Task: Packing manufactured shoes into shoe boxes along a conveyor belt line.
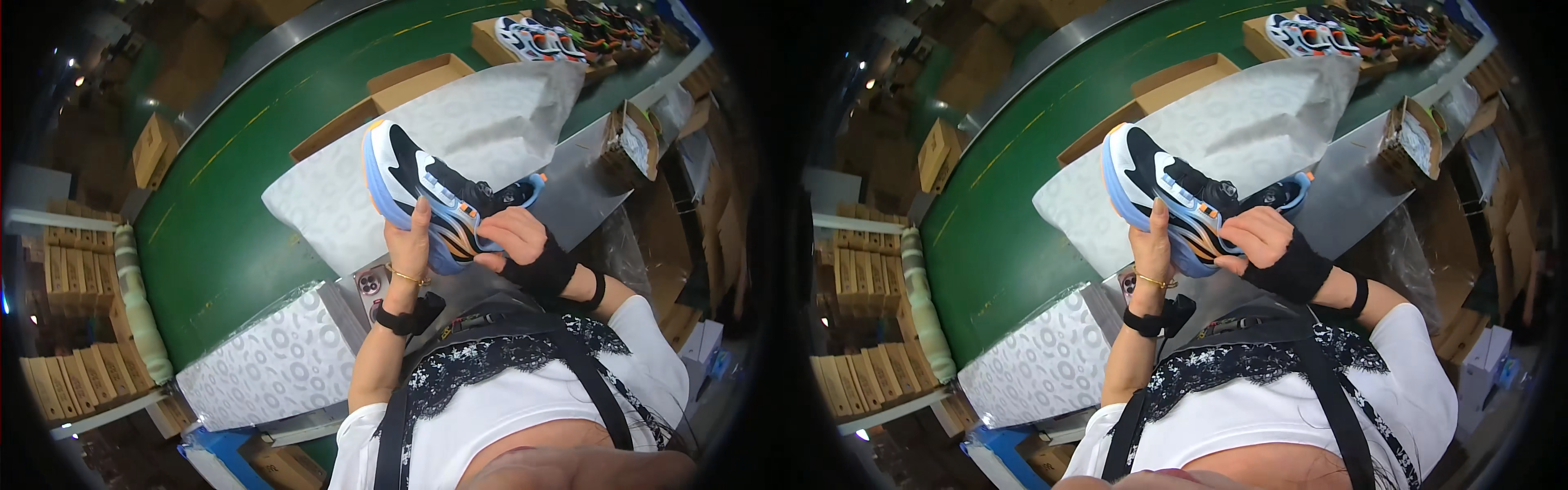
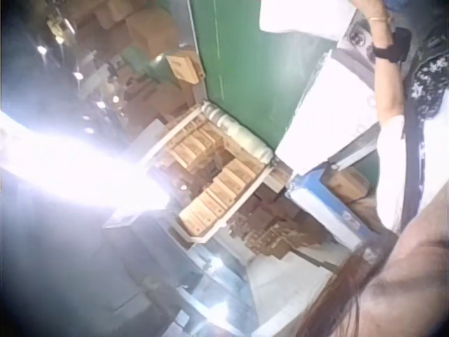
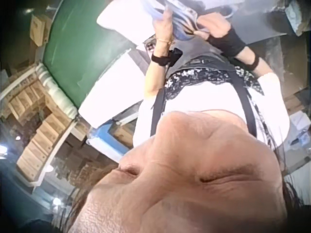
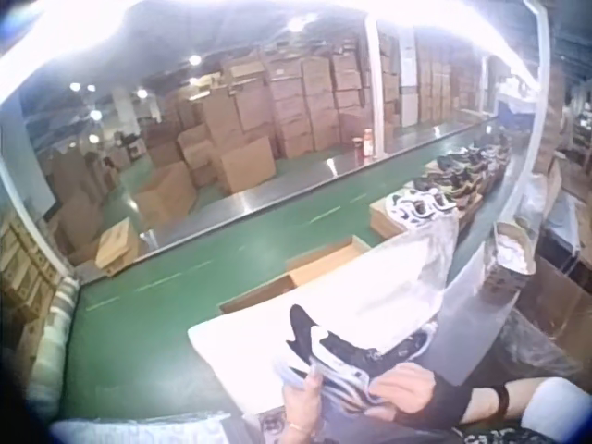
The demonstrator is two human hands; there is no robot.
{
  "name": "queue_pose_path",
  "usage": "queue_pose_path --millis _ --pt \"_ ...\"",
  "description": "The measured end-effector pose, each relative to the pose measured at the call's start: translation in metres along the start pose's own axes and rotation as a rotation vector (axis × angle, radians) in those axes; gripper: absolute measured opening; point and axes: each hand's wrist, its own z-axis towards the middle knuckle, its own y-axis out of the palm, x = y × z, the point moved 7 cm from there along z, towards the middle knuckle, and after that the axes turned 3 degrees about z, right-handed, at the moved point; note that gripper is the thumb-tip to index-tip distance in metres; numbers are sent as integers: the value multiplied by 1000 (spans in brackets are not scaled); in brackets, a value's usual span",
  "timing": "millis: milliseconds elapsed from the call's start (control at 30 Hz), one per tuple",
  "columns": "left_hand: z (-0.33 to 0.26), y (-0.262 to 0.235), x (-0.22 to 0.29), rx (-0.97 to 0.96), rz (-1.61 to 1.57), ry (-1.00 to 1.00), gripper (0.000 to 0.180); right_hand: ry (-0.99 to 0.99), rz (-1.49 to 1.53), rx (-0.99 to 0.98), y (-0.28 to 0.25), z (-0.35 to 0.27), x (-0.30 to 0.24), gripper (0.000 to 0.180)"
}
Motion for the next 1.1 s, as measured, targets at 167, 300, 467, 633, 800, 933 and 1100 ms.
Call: queue_pose_path --millis 167,300,467,633,800,933,1100 --pt "-12 -33 4 136 -230 -111 40 19 -91 -6 20 19 -1 27" --pt "-17 -48 6 229 -169 3 37 53 -128 -145 38 11 8 28" --pt "-27 -51 23 292 -136 44 37 43 -115 -313 63 15 -1 36" --pt "-16 -73 19 224 -120 28 46 283 79 -435 95 10 23 35" --pt "27 -217 42 666 541 139 72 298 -78 -202 76 24 51 28" --pt "38 -290 -25 707 682 -442 81 391 17 -153 84 40 62 29" --pt "55 -270 -80 290 -75 -650 65 448 32 -344 127 61 80 30"
